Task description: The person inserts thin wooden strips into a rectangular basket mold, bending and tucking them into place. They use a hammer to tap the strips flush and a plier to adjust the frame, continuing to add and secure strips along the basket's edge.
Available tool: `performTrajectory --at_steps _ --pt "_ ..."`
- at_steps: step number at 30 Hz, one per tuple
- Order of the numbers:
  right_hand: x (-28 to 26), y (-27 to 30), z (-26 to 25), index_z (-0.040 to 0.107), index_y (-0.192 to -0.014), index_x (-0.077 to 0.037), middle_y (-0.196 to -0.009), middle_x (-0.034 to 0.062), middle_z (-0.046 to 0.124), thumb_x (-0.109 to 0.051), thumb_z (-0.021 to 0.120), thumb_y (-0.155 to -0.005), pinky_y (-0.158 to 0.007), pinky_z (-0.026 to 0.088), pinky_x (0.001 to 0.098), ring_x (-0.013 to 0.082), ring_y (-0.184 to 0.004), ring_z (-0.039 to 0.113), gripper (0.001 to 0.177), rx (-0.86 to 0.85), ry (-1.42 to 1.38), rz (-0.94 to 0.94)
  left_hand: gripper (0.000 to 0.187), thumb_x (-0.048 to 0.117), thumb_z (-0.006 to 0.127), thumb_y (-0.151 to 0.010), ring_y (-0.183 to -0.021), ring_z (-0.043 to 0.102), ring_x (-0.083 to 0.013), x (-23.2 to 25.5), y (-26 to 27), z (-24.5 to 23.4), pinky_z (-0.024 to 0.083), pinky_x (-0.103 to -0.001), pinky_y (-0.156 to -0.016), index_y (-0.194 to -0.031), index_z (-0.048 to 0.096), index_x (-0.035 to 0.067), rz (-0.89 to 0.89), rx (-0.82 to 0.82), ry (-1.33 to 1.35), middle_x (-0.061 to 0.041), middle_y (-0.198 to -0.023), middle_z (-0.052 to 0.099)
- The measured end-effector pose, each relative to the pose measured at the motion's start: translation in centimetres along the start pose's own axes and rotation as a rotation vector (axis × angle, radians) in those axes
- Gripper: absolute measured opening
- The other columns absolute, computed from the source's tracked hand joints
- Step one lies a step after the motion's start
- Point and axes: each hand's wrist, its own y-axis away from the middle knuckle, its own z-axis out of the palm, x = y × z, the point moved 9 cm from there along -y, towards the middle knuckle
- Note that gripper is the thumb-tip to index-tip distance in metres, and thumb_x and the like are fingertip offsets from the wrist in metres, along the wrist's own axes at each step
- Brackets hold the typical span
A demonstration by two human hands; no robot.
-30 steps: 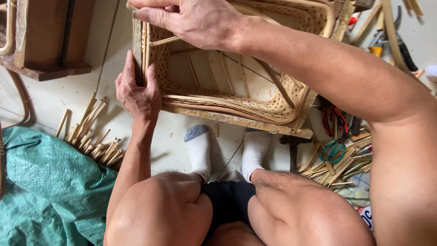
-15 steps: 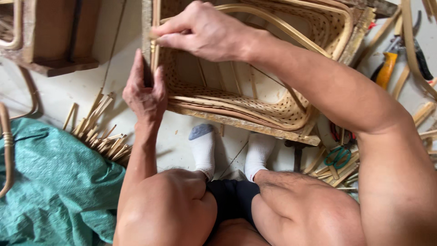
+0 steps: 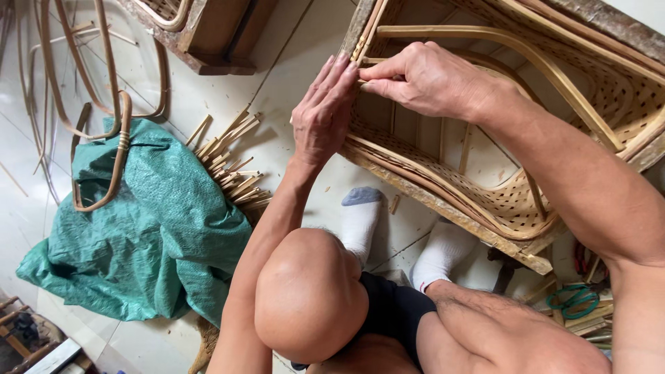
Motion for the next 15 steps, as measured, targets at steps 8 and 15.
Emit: performTrajectory --at_steps 8,15 --pt "1.3 -0.5 1.9 0.075 -0.125 -0.016 -0.111 0.0152 0.075 -0.034 0.069 -0.100 -0.085 0.058 0.0428 0.0318 -0.095 0.073 0.031 -0.003 0.136 -0.041 0.037 0.006 0.069 -0.101 -0.141 0.059 -0.0291 0.1 0.5 0.2 0.053 -0.038 -0.116 -0.137 0.067 0.015 0.003 -0.023 -0.051 -0.006 -0.144 0.064" --pt "-6.9 13.0 -4.7 0.067 -0.134 -0.002 -0.125 0.0132 0.071 -0.033 0.074 -0.113 -0.100 0.057 0.0395 0.0280 -0.113 0.069 0.037 0.552 0.698 -0.420 0.076 0.019 0.073 -0.100 -0.119 0.069 -0.0315 -2.9 1.3 1.0 0.059 -0.037 -0.099 -0.161 0.027 0.015 -0.259 -0.045 0.017 -0.017 -0.143 0.063"
